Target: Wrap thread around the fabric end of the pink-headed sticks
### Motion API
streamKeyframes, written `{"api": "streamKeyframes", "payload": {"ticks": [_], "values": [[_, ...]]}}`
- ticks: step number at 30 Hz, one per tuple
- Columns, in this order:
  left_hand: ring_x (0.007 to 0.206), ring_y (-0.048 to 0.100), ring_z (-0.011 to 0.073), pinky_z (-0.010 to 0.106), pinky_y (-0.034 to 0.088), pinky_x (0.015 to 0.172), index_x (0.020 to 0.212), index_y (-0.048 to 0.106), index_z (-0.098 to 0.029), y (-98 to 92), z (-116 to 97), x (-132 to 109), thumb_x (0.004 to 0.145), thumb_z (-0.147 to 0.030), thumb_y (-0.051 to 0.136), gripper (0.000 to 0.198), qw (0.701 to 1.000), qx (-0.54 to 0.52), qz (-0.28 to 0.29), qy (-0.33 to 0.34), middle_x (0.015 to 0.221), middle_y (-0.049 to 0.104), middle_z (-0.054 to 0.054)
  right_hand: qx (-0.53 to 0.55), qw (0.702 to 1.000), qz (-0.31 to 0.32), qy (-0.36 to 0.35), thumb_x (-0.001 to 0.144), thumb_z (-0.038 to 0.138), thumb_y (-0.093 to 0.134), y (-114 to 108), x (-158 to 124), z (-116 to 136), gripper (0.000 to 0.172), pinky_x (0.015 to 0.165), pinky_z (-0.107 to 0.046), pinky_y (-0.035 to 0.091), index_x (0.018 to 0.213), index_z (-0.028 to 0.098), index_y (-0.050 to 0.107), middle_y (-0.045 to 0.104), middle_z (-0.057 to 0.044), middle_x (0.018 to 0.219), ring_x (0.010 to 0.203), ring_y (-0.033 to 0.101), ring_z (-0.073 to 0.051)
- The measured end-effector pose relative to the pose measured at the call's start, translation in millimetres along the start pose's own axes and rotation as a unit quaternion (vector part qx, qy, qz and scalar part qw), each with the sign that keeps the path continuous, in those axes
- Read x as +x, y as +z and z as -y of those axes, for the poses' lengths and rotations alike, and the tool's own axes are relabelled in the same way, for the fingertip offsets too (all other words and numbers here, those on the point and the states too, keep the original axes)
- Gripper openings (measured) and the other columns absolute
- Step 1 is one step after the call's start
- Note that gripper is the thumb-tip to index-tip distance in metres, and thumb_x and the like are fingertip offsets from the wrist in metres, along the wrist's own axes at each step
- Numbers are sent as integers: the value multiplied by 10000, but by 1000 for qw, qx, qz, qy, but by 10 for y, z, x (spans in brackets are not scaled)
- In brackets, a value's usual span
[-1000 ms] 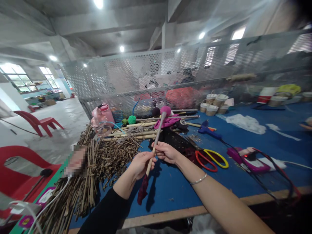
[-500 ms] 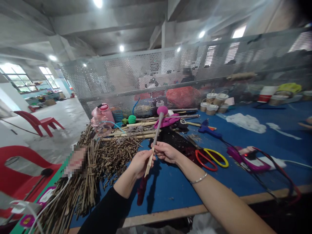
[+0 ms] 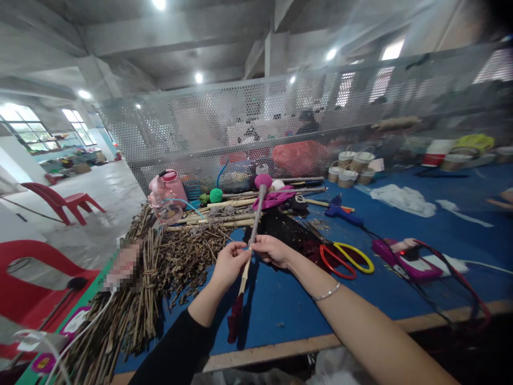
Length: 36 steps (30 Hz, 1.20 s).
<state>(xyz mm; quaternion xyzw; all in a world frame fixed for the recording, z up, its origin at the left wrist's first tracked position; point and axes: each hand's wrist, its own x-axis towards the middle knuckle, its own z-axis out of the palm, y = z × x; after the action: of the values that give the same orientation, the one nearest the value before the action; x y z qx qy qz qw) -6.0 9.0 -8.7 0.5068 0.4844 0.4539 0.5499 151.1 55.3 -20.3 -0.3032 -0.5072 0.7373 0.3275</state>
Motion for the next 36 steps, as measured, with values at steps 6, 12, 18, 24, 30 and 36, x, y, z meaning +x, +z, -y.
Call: {"api": "streamKeyframes", "payload": {"ticks": [6, 12, 18, 24, 30, 36], "values": [[633, 567, 141, 241, 423, 592, 773, 705, -121, -7, -52, 33, 683, -373, 643, 275, 975, 171, -73, 118, 728, 665, 67, -42, 999, -3, -11, 665, 396, 690, -14, 24, -56, 328, 326, -193, 93, 808, 156, 518, 299, 126, 421, 329, 156, -23], [592, 537, 136, 242, 406, 594, 718, 668, -130, 47, -127, -1, 723, -351, 571, 241, 963, 225, -104, 109, 636, 626, 30, -44, 999, -8, -13, 648, 438, 697, 9, 15, -42, 374, 320, -189, 96, 799, 163, 492, 299, 133, 407, 324, 154, -24], [521, 429, 101, 210, 335, 532, 667, 606, -146, 55, -78, 52, 751, -361, 519, 247, 967, 218, -68, 113, 550, 518, -17, -33, 999, -5, -15, 659, 439, 692, 30, 7, -26, 376, 318, -183, 87, 810, 165, 484, 289, 134, 420, 334, 138, -22], [520, 388, 88, 185, 318, 507, 650, 530, -162, -27, -28, 114, 748, -386, 521, 244, 987, 103, -90, 85, 560, 453, -34, -19, 1000, -5, -7, 644, 414, 703, 43, 4, -9, 360, 306, -180, 88, 782, 170, 477, 298, 131, 427, 327, 147, -21], [430, 309, 79, 207, 257, 447, 460, 392, -178, -220, -93, 68, 785, -489, 456, 454, 976, 157, -134, 65, 431, 329, -48, -9, 1000, -6, -7, 639, 388, 709, 39, 5, -5, 349, 310, -175, 72, 776, 168, 475, 289, 132, 426, 334, 134, -20], [451, 389, 76, 197, 286, 453, 726, 599, -135, -155, -77, -3, 697, -560, 567, 428, 983, 137, -95, 83, 554, 516, -17, 11, 998, -34, -51, 652, 368, 699, 49, -32, 76, 316, 326, -172, 76, 772, 165, 488, 278, 125, 435, 356, 137, -24]]}}
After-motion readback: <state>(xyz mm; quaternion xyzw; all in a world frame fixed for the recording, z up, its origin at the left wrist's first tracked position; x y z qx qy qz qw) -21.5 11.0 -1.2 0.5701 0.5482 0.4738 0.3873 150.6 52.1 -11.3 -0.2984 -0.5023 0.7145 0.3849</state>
